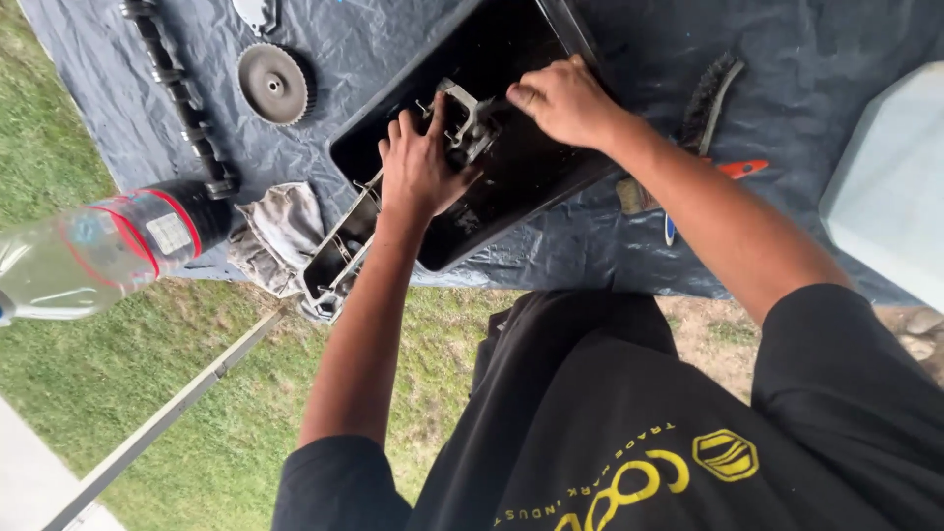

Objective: The person scrubs a metal engine part with a brush and a cleaning solution in a black tray. They rotate the part to clean different sides and occasionally rinse it in the liquid.

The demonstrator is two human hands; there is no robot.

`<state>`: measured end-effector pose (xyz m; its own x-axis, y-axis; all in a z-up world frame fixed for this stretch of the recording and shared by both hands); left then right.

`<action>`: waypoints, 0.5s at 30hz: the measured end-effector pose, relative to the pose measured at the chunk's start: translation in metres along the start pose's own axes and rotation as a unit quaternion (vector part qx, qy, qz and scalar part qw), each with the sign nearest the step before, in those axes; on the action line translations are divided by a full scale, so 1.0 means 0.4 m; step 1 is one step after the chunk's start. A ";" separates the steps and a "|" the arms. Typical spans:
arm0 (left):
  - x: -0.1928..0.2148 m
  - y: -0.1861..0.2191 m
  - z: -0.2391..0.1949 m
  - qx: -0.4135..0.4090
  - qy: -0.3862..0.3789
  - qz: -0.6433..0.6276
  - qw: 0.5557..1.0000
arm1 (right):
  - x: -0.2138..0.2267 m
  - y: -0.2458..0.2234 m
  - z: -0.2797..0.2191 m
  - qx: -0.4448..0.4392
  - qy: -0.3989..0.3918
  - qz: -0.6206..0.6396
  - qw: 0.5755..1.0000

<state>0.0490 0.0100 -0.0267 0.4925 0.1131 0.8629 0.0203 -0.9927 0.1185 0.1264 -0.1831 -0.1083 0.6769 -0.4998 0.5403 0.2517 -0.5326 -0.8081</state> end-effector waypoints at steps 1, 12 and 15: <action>-0.011 -0.002 0.001 0.002 0.003 -0.002 1.000 | -0.006 0.006 0.004 0.003 -0.001 -0.003 1.000; -0.034 -0.014 0.000 -0.023 0.075 -0.006 0.997 | -0.039 -0.067 -0.017 0.124 0.090 -0.192 0.969; -0.034 -0.010 0.000 -0.012 0.052 -0.009 0.999 | -0.081 -0.009 0.004 0.066 0.054 -0.081 0.993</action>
<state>0.0422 0.0125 -0.0388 0.3993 0.1356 0.9068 0.0063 -0.9894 0.1452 0.1047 -0.1640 -0.1232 0.5431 -0.4887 0.6827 0.4447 -0.5223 -0.7276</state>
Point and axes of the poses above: each hand's wrist, its own z-axis towards the middle knuckle, its own x-axis out of the back of the hand, y = z × x, the point moved 6 cm from there along z, towards the middle knuckle, and after that the axes turned 2 degrees about z, right-handed, at the moved point
